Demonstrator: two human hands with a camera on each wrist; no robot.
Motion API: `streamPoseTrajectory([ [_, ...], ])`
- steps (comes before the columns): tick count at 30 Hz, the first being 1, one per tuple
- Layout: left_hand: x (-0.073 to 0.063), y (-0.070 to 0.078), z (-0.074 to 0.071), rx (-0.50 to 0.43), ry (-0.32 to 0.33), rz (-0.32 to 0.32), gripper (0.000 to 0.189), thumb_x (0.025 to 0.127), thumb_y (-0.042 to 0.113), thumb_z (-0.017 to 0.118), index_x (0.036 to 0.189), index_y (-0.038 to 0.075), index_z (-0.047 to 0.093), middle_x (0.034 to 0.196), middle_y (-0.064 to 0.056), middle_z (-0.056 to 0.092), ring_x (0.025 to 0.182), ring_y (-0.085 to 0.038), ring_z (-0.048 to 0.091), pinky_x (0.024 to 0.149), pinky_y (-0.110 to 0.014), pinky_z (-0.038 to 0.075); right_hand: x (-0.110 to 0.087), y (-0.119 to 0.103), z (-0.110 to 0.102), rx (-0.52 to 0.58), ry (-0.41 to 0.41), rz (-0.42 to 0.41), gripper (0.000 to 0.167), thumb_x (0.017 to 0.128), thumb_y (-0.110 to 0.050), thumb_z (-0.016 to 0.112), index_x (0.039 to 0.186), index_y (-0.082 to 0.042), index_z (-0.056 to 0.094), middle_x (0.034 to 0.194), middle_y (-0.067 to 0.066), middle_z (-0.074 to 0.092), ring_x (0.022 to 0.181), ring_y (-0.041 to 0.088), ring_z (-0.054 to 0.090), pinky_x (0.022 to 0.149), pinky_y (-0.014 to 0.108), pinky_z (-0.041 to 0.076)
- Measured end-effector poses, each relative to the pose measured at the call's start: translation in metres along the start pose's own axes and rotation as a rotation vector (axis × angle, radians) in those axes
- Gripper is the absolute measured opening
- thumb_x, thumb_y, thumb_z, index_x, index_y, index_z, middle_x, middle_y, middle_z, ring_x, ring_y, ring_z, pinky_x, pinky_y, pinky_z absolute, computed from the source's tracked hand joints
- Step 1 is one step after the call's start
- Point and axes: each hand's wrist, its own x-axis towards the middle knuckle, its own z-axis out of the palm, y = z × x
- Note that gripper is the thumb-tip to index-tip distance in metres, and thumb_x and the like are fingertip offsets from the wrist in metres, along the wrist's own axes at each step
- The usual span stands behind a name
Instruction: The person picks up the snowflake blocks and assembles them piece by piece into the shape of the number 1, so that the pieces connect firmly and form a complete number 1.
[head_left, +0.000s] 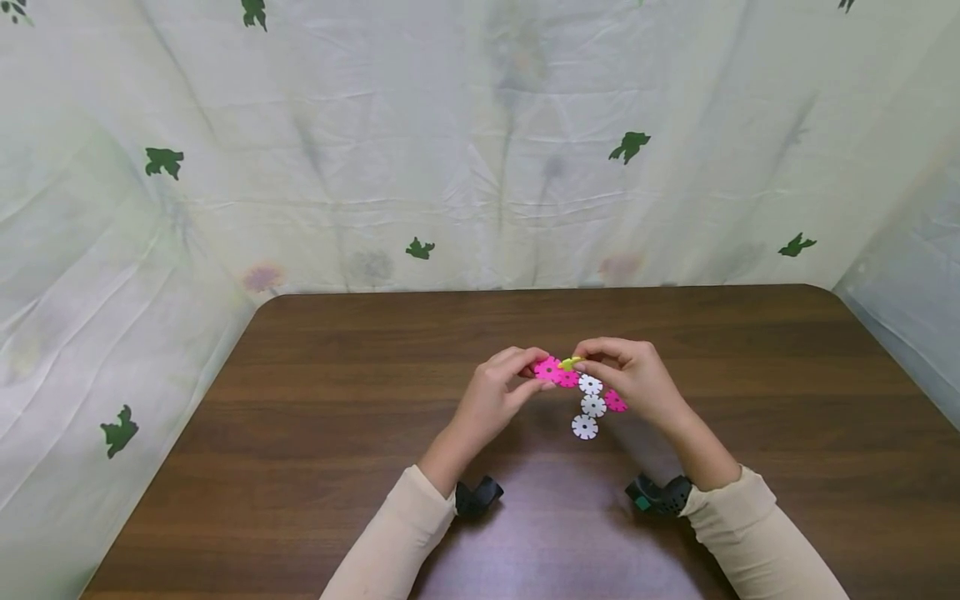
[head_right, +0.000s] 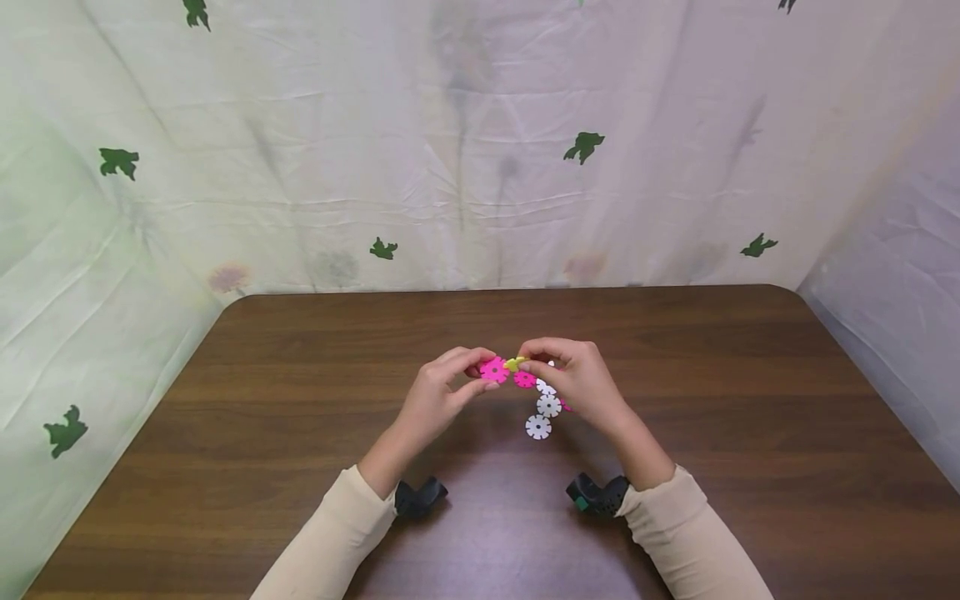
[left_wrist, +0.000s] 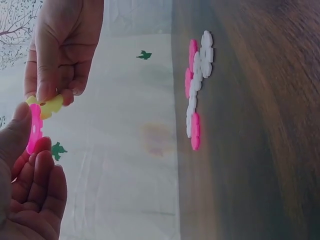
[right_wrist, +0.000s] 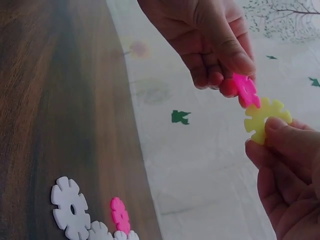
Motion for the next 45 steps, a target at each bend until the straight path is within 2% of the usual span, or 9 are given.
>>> streamPoseTrajectory([
  [7, -0.001, -0.001, 0.0, -0.035, 0.007, -0.008, 0.025, 0.075, 0.008, 0.071, 0.099, 0.001, 0.064, 0.087, -0.003, 0.061, 0.078, -0.008, 0.054, 0.07, -0.02, 0.046, 0.0, 0.002, 0.003, -0.026, 0.02, -0.012, 0.012, 0.074, 0.004, 0.068, 0.085, -0.003, 0.067, 0.075, 0.004, 0.063, 0.054, 0.008, 0.044, 0.044, 0.02, 0.036],
  [13, -0.002, -0.002, 0.0, -0.064, 0.019, -0.012, 0.024, 0.075, 0.007, 0.071, 0.097, 0.002, 0.064, 0.084, -0.003, 0.06, 0.075, -0.009, 0.054, 0.064, -0.03, 0.049, 0.0, -0.013, 0.007, -0.007, 0.041, -0.033, 0.012, 0.074, 0.01, 0.066, 0.082, 0.001, 0.065, 0.069, 0.007, 0.059, 0.044, 0.005, 0.032, 0.038, 0.023, 0.027],
  [16, -0.002, -0.001, 0.0, -0.094, 0.019, -0.05, 0.025, 0.075, 0.006, 0.071, 0.098, 0.001, 0.064, 0.081, -0.003, 0.059, 0.072, -0.01, 0.053, 0.061, -0.028, 0.05, 0.0, -0.023, 0.008, -0.001, 0.044, -0.048, 0.011, 0.074, 0.013, 0.065, 0.081, 0.004, 0.063, 0.068, 0.011, 0.058, 0.046, 0.005, 0.035, 0.038, 0.022, 0.029],
  [20, -0.003, 0.001, 0.0, -0.173, 0.024, -0.138, 0.028, 0.075, 0.006, 0.07, 0.102, 0.0, 0.064, 0.08, -0.005, 0.061, 0.071, -0.011, 0.055, 0.062, -0.022, 0.049, 0.0, -0.026, 0.009, 0.0, 0.051, -0.047, 0.012, 0.074, 0.014, 0.064, 0.081, 0.005, 0.063, 0.07, 0.013, 0.059, 0.053, 0.009, 0.042, 0.043, 0.021, 0.033],
  [29, -0.004, 0.003, 0.0, -0.331, 0.033, -0.269, 0.029, 0.077, 0.006, 0.07, 0.104, -0.002, 0.063, 0.083, -0.01, 0.064, 0.07, -0.015, 0.057, 0.061, -0.026, 0.05, -0.002, -0.022, 0.012, 0.061, 0.052, -0.05, 0.009, 0.077, 0.012, 0.061, 0.083, 0.006, 0.062, 0.072, 0.015, 0.059, 0.058, 0.012, 0.046, 0.048, 0.02, 0.038],
  [31, -0.004, 0.004, 0.0, -0.358, 0.026, -0.286, 0.029, 0.077, 0.003, 0.069, 0.104, -0.004, 0.062, 0.084, -0.013, 0.063, 0.071, -0.017, 0.057, 0.062, -0.026, 0.05, -0.002, -0.022, 0.012, 0.066, 0.054, -0.055, 0.009, 0.077, 0.013, 0.061, 0.083, 0.006, 0.062, 0.072, 0.016, 0.059, 0.062, 0.014, 0.049, 0.051, 0.02, 0.04],
  [38, 0.002, 0.028, -0.01, -0.435, 0.021, -0.302, 0.026, 0.077, -0.007, 0.065, 0.101, -0.013, 0.058, 0.085, -0.019, 0.062, 0.072, -0.016, 0.056, 0.063, -0.025, 0.05, -0.003, -0.014, 0.013, 0.101, 0.057, -0.082, 0.011, 0.076, 0.013, 0.062, 0.083, 0.004, 0.063, 0.073, 0.016, 0.059, 0.061, 0.017, 0.05, 0.051, 0.021, 0.042],
  [43, 0.004, 0.03, -0.01, -0.492, 0.031, -0.314, 0.027, 0.077, -0.008, 0.064, 0.102, -0.013, 0.057, 0.088, -0.021, 0.062, 0.073, -0.013, 0.056, 0.064, -0.025, 0.05, -0.003, -0.001, 0.014, 0.097, 0.075, -0.1, 0.012, 0.077, 0.008, 0.064, 0.084, -0.002, 0.065, 0.075, 0.013, 0.061, 0.062, 0.016, 0.051, 0.052, 0.021, 0.042],
  [45, 0.004, 0.03, -0.01, -0.498, 0.028, -0.33, 0.027, 0.077, -0.007, 0.065, 0.103, -0.012, 0.057, 0.089, -0.022, 0.062, 0.074, -0.013, 0.056, 0.065, -0.024, 0.049, -0.003, -0.003, 0.013, 0.108, 0.074, -0.097, 0.012, 0.077, 0.009, 0.064, 0.085, 0.0, 0.065, 0.075, 0.014, 0.061, 0.063, 0.016, 0.051, 0.053, 0.021, 0.043],
])
